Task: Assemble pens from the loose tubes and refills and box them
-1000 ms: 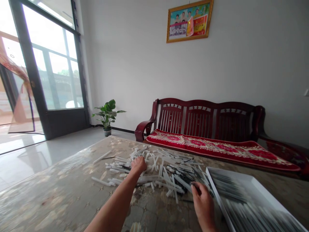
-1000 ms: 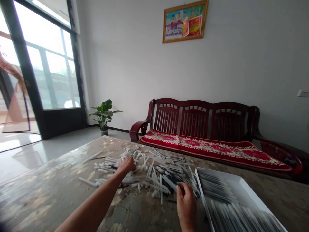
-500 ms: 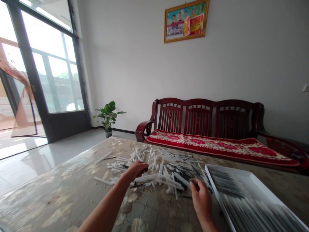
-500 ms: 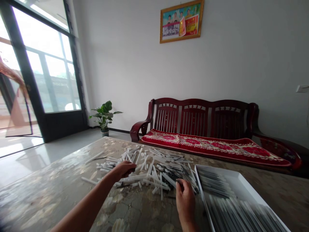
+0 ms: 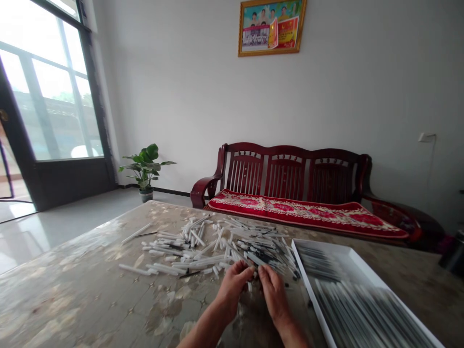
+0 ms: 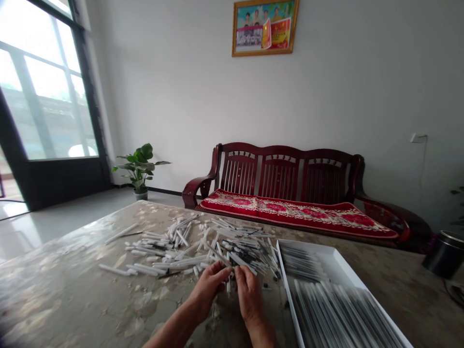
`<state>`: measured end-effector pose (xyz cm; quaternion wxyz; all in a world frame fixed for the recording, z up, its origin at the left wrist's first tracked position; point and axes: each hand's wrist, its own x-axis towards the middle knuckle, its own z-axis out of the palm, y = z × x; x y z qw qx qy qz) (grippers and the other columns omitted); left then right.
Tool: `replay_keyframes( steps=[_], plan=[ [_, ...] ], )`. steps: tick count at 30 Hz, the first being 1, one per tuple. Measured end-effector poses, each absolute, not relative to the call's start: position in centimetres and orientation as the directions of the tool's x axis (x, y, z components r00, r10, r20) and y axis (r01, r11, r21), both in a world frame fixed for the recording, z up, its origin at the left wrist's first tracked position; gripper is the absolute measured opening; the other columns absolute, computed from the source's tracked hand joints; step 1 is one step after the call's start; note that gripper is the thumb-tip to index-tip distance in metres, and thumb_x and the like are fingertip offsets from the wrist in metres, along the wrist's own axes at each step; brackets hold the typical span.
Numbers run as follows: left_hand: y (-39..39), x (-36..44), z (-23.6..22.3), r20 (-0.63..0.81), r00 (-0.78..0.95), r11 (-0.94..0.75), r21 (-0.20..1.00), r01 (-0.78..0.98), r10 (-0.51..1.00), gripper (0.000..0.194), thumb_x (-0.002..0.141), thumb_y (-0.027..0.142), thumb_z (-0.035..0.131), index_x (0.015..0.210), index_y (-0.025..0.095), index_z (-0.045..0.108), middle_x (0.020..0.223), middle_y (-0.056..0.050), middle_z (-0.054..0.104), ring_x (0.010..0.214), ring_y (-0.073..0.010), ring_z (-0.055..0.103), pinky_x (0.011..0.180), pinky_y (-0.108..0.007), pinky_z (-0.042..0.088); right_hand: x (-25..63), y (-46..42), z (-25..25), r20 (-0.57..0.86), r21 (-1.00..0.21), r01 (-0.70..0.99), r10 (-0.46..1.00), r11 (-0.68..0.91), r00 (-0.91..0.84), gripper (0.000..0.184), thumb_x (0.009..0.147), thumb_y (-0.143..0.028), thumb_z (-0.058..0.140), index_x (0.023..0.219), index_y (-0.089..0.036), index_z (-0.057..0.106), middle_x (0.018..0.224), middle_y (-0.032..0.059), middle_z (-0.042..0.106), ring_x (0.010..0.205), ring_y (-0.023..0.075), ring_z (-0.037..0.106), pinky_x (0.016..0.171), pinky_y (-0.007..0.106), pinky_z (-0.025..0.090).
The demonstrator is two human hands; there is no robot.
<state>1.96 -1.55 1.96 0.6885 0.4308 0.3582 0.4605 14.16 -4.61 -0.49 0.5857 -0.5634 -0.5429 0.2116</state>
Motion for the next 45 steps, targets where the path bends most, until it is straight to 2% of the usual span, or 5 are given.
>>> replay_keyframes(
  steps=[20,26,32,37,45],
  plan=[
    [-0.2,2.0,0.1,-0.204,0.175,0.269,0.741,-0.615,0.963,0.041,0.052,0.041,0.091,0.074,0.014,0.07,0.063,-0.002,0.071,0.058,-0.0105,0.066,0.057,-0.019,0.054,15.0,-3.8,-1.0,0.465,-0.868,0.364,0.809,0.337,0.36,0.033,0.081,-0.051,0.064,0.09,-0.02,0.072,0.081,0.0055,0.074,0.072,0.0213,0.069,0.065,0.028,0.055],
    [-0.4,2.3,-0.1,-0.201,0.198,0.282,0.711,-0.645,0.959,0.047,0.043,0.04,0.095,0.074,0.013,0.072,0.061,-0.003,0.071,0.055,-0.0104,0.065,0.056,-0.019,0.054,15.1,-3.7,-1.0,0.395,-0.878,0.419,0.846,0.232,0.357,0.047,0.085,-0.062,0.052,0.065,-0.021,0.064,0.055,0.0014,0.062,0.052,0.0183,0.058,0.048,0.026,0.047],
    [-0.4,2.5,-0.2,-0.211,0.187,0.282,0.665,-0.692,0.959,0.047,0.042,0.039,0.095,0.074,0.014,0.071,0.065,-0.001,0.071,0.058,-0.0103,0.066,0.061,-0.02,0.056,15.3,-3.6,-1.0,0.423,-0.89,0.335,0.834,0.309,0.355,0.038,0.079,-0.054,0.063,0.091,-0.02,0.073,0.084,0.0077,0.076,0.074,0.0235,0.07,0.067,0.031,0.057],
    [-0.3,2.5,-0.2,-0.198,0.196,0.279,0.679,-0.679,0.96,0.047,0.042,0.039,0.095,0.074,0.013,0.072,0.063,-0.002,0.071,0.058,-0.0115,0.066,0.06,-0.022,0.056,15.8,-3.5,-1.5,0.361,-0.9,0.377,0.857,0.217,0.369,0.042,0.084,-0.059,0.055,0.075,-0.022,0.071,0.059,0.0023,0.067,0.053,0.0195,0.063,0.048,0.026,0.05],
    [-0.6,2.5,0.3,-0.197,0.185,0.27,0.663,-0.698,0.963,0.049,0.039,0.04,0.095,0.074,0.013,0.072,0.063,-0.002,0.073,0.06,-0.0119,0.067,0.062,-0.021,0.056,15.7,-3.5,-1.6,0.374,-0.906,0.357,0.826,0.228,0.421,0.042,0.08,-0.058,0.06,0.095,-0.02,0.071,0.087,0.0077,0.075,0.077,0.0238,0.069,0.069,0.032,0.055]
  ],
)
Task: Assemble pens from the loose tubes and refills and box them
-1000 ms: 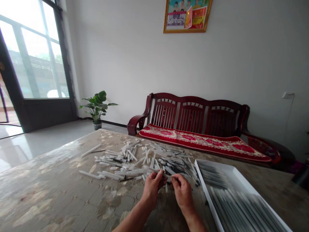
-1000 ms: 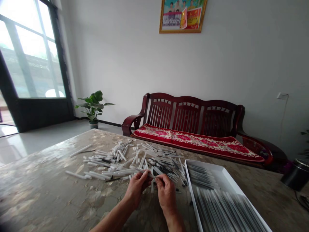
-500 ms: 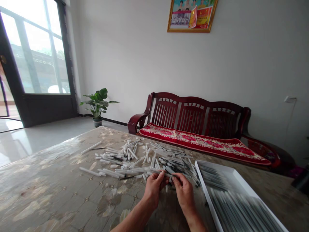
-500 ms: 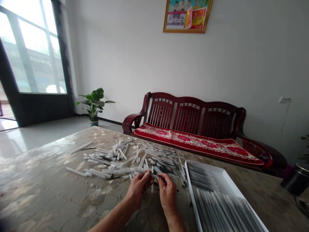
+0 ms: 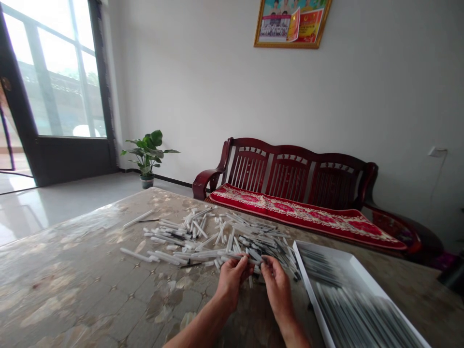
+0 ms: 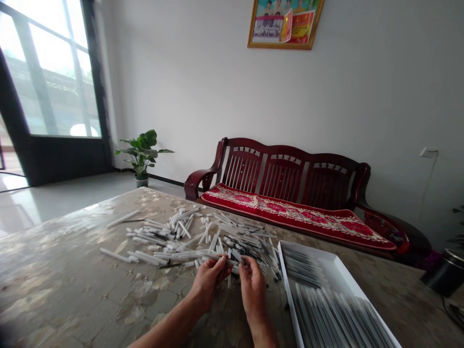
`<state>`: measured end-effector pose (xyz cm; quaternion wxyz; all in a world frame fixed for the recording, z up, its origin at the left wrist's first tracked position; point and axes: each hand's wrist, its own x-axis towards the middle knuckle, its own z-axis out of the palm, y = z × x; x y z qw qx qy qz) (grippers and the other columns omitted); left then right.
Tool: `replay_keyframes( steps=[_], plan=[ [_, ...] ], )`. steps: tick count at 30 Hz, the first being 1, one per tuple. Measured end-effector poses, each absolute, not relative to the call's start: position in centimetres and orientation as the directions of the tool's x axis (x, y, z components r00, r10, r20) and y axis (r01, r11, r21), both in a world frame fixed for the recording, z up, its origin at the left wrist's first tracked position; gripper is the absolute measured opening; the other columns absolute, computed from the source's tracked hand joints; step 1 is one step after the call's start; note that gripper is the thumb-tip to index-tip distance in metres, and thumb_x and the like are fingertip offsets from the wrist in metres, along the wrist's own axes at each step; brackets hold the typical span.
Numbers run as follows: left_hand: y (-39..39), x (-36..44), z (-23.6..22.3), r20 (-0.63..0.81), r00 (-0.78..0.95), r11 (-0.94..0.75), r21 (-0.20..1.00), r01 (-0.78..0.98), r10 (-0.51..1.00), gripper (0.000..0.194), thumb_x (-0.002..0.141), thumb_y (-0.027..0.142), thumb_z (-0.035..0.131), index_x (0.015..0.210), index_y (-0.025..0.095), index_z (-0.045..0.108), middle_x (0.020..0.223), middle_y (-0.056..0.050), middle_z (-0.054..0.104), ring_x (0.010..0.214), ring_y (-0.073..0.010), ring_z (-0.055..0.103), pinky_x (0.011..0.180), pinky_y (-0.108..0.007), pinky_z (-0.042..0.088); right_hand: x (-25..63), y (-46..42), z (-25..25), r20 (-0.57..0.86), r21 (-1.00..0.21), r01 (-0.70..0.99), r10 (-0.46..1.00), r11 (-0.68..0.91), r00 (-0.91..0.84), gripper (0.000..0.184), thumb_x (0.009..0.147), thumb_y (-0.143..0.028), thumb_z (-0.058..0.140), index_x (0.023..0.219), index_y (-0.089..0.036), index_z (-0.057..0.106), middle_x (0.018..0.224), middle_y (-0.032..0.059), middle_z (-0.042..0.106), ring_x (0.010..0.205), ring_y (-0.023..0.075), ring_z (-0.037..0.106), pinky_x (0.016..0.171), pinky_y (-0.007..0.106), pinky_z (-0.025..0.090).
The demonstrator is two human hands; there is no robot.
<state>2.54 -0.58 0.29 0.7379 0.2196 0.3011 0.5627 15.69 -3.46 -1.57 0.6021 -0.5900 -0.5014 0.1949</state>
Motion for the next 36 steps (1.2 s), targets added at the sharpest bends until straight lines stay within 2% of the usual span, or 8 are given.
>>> replay_keyframes(
  steps=[4,6,10,15,23,31,33,36],
  plan=[
    [-0.6,2.7,0.2,-0.198,0.189,0.273,0.687,-0.673,0.962,0.049,0.04,0.04,0.095,0.073,0.013,0.072,0.061,-0.002,0.072,0.056,-0.0113,0.066,0.059,-0.021,0.056,15.9,-3.4,-1.5,0.359,-0.884,0.431,0.851,0.178,0.384,0.045,0.082,-0.062,0.055,0.074,-0.021,0.07,0.063,0.0036,0.068,0.061,0.0211,0.062,0.056,0.029,0.049],
    [-0.6,2.8,0.1,-0.205,0.174,0.268,0.696,-0.666,0.963,0.048,0.041,0.04,0.094,0.073,0.013,0.072,0.06,-0.002,0.072,0.056,-0.0117,0.066,0.058,-0.021,0.055,16.0,-3.4,-1.4,0.38,-0.881,0.426,0.842,0.204,0.383,0.043,0.079,-0.062,0.059,0.073,-0.02,0.071,0.066,0.0049,0.07,0.065,0.0224,0.065,0.061,0.03,0.051],
    [-0.5,2.9,0.0,-0.227,0.149,0.267,0.698,-0.664,0.962,0.043,0.046,0.038,0.093,0.073,0.013,0.071,0.062,-0.003,0.073,0.057,-0.0125,0.067,0.059,-0.022,0.056,15.9,-3.4,-1.3,0.371,-0.911,0.332,0.836,0.244,0.405,0.042,0.075,-0.059,0.066,0.088,-0.019,0.073,0.086,0.0082,0.076,0.08,0.0254,0.069,0.071,0.032,0.055],
    [-0.4,3.0,-0.1,-0.234,0.137,0.265,0.711,-0.651,0.963,0.04,0.049,0.036,0.093,0.073,0.012,0.07,0.06,-0.003,0.073,0.056,-0.0131,0.068,0.056,-0.021,0.056,16.0,-3.3,-1.5,0.328,-0.912,0.362,0.869,0.191,0.369,0.044,0.08,-0.062,0.058,0.074,-0.021,0.072,0.062,0.0045,0.069,0.058,0.0217,0.064,0.052,0.029,0.051],
    [-0.2,2.5,0.4,-0.308,0.038,0.26,0.723,-0.64,0.951,0.033,0.059,0.034,0.089,0.062,0.014,0.063,0.054,-0.003,0.069,0.054,-0.0141,0.069,0.051,-0.02,0.056,16.8,-3.1,-1.8,0.503,-0.814,0.516,0.769,0.267,0.395,0.024,0.079,-0.043,0.062,0.083,-0.022,0.074,0.084,0.0065,0.076,0.08,0.0242,0.07,0.074,0.033,0.055],
    [0.0,2.6,-0.1,-0.27,0.071,0.256,0.75,-0.61,0.96,0.033,0.059,0.034,0.089,0.069,0.013,0.066,0.058,-0.003,0.07,0.057,-0.015,0.07,0.054,-0.022,0.058,17.8,-2.9,-2.5,0.515,-0.771,0.598,0.768,0.221,0.38,0.031,0.084,-0.045,0.056,0.095,-0.022,0.074,0.096,0.0093,0.075,0.086,0.0245,0.069,0.079,0.035,0.053],
    [-0.1,2.8,-0.3,-0.273,0.074,0.261,0.753,-0.605,0.959,0.032,0.059,0.034,0.089,0.069,0.013,0.066,0.059,-0.004,0.071,0.058,-0.0155,0.07,0.055,-0.022,0.058,17.2,-3.1,-2.1,0.519,-0.776,0.58,0.771,0.246,0.368,0.034,0.087,-0.048,0.053,0.09,-0.022,0.074,0.094,0.0087,0.074,0.088,0.0236,0.068,0.08,0.033,0.052],
    [-0.3,3.0,-0.3,-0.269,0.083,0.263,0.751,-0.606,0.96,0.034,0.056,0.035,0.09,0.066,0.013,0.065,0.059,-0.004,0.07,0.06,-0.0169,0.071,0.056,-0.022,0.058,16.5,-3.3,-1.6,0.503,-0.788,0.561,0.79,0.253,0.35,0.032,0.085,-0.05,0.057,0.078,-0.022,0.072,0.081,0.0056,0.073,0.079,0.0219,0.067,0.073,0.029,0.052]
  ],
)
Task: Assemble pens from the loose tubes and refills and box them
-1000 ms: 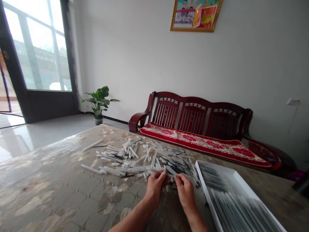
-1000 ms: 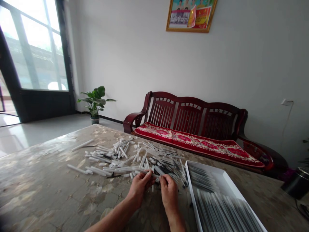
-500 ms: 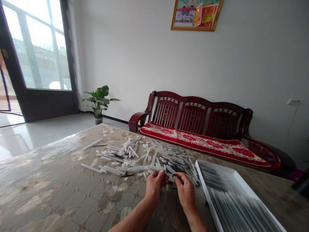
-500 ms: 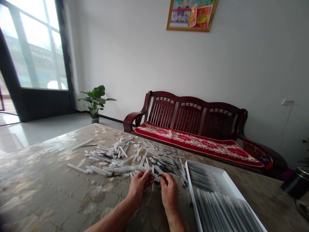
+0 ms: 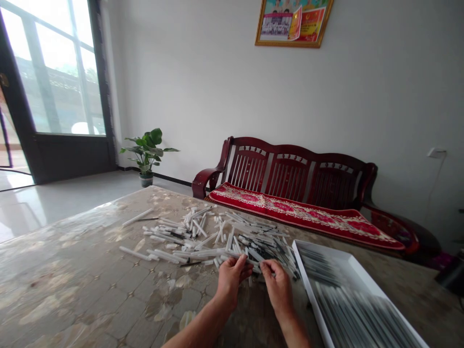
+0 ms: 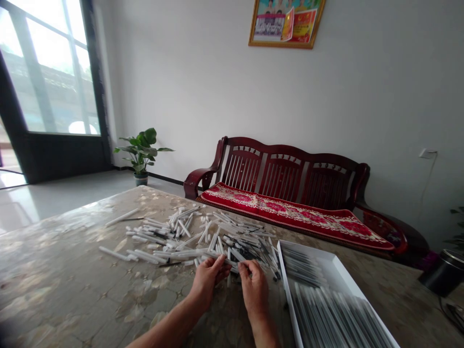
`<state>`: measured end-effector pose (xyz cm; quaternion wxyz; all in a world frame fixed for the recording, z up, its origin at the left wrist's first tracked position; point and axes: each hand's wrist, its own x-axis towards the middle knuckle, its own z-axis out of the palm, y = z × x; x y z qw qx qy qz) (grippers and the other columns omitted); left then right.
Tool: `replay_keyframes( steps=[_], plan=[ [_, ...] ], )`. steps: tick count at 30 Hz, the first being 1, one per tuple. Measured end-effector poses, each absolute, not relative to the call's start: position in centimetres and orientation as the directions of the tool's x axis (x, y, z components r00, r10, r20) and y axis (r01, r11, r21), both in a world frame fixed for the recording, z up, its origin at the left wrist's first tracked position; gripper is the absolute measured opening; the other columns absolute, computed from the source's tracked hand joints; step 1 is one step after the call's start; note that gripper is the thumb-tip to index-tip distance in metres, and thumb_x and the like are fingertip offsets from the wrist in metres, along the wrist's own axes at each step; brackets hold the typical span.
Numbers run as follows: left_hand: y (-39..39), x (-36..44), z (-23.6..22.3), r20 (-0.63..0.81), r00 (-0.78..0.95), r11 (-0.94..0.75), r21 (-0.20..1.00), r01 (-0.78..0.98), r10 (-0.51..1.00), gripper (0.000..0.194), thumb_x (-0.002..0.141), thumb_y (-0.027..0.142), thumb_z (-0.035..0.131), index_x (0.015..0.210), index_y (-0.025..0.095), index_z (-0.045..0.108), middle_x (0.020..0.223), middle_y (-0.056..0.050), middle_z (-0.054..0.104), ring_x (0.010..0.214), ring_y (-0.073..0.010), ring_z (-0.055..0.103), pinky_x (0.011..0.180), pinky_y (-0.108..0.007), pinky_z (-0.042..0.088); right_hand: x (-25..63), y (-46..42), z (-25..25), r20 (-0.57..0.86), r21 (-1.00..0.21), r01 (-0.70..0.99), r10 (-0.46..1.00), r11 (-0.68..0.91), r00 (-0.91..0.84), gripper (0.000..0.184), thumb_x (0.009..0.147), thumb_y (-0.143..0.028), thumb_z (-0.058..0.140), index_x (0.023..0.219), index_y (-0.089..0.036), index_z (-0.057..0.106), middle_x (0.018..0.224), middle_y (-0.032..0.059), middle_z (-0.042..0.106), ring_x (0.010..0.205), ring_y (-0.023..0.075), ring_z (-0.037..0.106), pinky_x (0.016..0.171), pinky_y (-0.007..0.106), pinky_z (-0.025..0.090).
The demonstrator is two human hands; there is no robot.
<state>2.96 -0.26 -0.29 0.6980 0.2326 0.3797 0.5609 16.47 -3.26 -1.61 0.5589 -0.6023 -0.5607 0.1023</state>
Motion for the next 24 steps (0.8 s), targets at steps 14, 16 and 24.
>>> replay_keyframes(
  steps=[14,16,24],
  plan=[
    [0.5,0.6,0.8,0.07,-0.105,-0.098,0.95,-0.297,0.992,0.04,0.077,0.059,0.061,0.068,0.02,0.056,0.064,-0.003,0.066,0.058,-0.0162,0.061,0.06,-0.028,0.05,21.4,-3.0,-3.1,0.388,-0.877,0.48,0.57,-0.013,0.724,0.044,0.076,-0.061,0.051,0.083,-0.02,0.067,0.076,0.0095,0.073,0.075,0.0286,0.068,0.066,0.035,0.05],
    [-0.2,1.3,0.5,0.16,-0.033,-0.163,0.982,-0.092,0.987,0.033,0.084,0.05,0.056,0.067,0.022,0.053,0.059,0.0,0.061,0.055,-0.0148,0.056,0.058,-0.025,0.045,21.1,-3.1,-2.9,0.403,-0.866,0.501,0.588,-0.004,0.701,0.047,0.077,-0.062,0.05,0.088,-0.019,0.067,0.087,0.0111,0.073,0.084,0.029,0.068,0.073,0.036,0.049],
    [-2.9,2.2,0.2,0.276,0.303,-0.4,0.764,0.507,0.912,0.021,0.093,0.03,0.043,0.084,0.025,0.062,0.088,-0.006,0.07,0.085,-0.0212,0.065,0.077,-0.027,0.043,16.5,-4.3,0.4,0.346,-0.927,0.306,0.806,0.216,0.48,0.047,0.088,-0.065,0.04,0.082,-0.025,0.062,0.064,-0.0003,0.057,0.056,0.0191,0.051,0.054,0.031,0.041]
  ],
)
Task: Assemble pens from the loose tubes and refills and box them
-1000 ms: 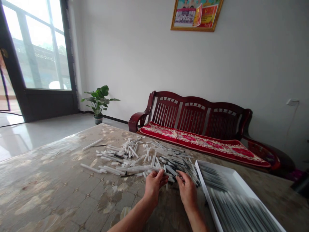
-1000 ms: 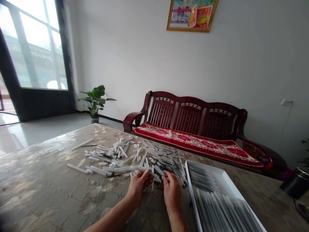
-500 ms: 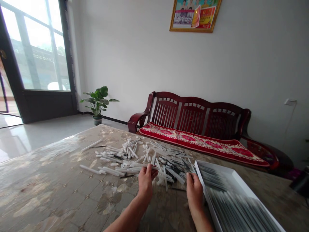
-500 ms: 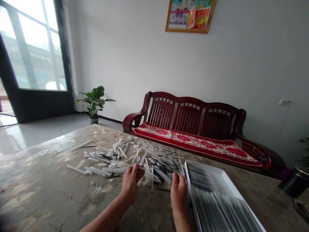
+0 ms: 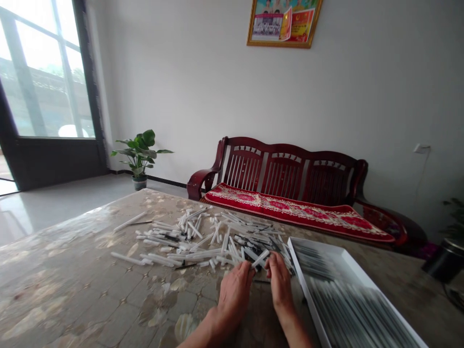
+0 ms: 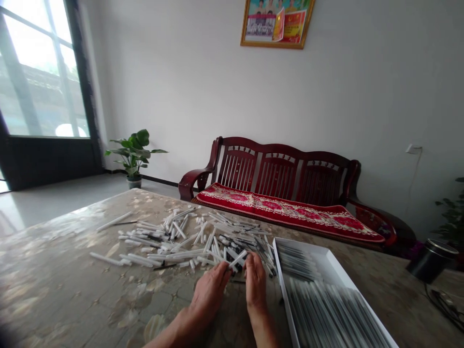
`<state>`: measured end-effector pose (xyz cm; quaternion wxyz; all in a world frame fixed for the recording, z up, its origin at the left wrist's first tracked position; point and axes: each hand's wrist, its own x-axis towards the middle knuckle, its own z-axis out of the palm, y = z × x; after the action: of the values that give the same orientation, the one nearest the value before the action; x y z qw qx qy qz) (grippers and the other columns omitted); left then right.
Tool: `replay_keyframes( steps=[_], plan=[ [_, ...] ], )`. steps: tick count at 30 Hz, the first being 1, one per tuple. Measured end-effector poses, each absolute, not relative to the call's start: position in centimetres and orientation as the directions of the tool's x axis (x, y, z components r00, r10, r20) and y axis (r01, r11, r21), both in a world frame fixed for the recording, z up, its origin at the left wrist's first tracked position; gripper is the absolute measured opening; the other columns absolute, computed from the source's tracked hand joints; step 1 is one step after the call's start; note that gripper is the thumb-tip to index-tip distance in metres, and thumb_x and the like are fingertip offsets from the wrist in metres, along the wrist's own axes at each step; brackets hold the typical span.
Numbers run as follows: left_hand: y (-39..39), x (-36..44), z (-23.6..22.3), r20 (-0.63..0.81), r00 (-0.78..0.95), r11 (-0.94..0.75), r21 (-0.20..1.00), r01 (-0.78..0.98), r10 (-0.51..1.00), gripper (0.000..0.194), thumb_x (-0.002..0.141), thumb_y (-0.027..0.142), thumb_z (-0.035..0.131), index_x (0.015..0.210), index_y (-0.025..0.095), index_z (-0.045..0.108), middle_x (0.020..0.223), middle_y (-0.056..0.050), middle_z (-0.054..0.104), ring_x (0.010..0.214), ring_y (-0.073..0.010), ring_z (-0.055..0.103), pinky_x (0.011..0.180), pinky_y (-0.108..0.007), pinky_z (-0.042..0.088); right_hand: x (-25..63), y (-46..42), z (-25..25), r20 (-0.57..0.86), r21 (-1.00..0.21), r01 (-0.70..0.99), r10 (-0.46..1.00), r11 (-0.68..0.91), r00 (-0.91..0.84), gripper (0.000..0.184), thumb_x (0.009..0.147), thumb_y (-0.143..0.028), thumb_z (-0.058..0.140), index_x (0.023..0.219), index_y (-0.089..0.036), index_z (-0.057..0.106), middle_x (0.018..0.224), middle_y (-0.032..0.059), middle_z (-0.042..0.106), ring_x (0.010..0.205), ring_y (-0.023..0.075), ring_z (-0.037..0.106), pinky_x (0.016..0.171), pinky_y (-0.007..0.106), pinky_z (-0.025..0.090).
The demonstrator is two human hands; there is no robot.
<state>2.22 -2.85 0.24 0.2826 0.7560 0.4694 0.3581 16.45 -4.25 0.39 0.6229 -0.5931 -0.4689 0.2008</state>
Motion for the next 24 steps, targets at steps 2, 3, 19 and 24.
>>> replay_keyframes(
  steps=[2,3,19,24],
  plan=[
    [-3.2,2.1,0.8,0.253,0.355,-0.422,0.71,0.564,0.9,0.023,0.094,0.03,0.04,0.086,0.025,0.061,0.091,-0.006,0.07,0.087,-0.0209,0.065,0.076,-0.026,0.042,15.8,-4.4,0.8,0.358,-0.927,0.282,0.816,0.25,0.454,0.045,0.087,-0.065,0.043,0.074,-0.025,0.059,0.061,-0.0018,0.052,0.054,0.0177,0.048,0.051,0.03,0.04],
    [-3.4,2.1,1.1,0.239,0.367,-0.422,0.699,0.577,0.899,0.024,0.095,0.03,0.04,0.086,0.025,0.061,0.09,-0.006,0.07,0.086,-0.0208,0.065,0.075,-0.026,0.041,15.7,-4.4,1.0,0.369,-0.923,0.286,0.808,0.258,0.46,0.045,0.086,-0.066,0.045,0.071,-0.025,0.058,0.06,-0.002,0.052,0.054,0.0173,0.047,0.051,0.03,0.039],
    [-0.2,-0.5,3.5,-0.315,0.919,0.667,0.74,0.082,0.237,0.033,0.073,0.047,0.07,0.066,0.019,0.054,0.044,0.011,0.021,0.041,-0.0056,0.004,0.04,-0.021,-0.001,14.7,-4.1,1.0,0.194,-0.941,-0.159,0.863,0.298,0.467,0.045,0.081,-0.065,0.057,0.078,-0.02,0.057,0.047,-0.0115,0.033,0.039,0.0063,0.026,0.038,0.019,0.021],
    [-1.8,0.6,2.6,-0.381,0.827,0.575,0.814,0.087,0.414,0.042,0.073,0.057,0.067,0.066,0.017,0.058,0.043,0.011,0.026,0.038,-0.0046,0.012,0.039,-0.021,0.005,15.6,-3.9,1.1,0.165,-0.95,-0.125,0.801,0.285,0.575,0.046,0.082,-0.067,0.054,0.074,-0.022,0.053,0.05,-0.0113,0.033,0.037,0.0063,0.027,0.035,0.019,0.02]
  ],
)
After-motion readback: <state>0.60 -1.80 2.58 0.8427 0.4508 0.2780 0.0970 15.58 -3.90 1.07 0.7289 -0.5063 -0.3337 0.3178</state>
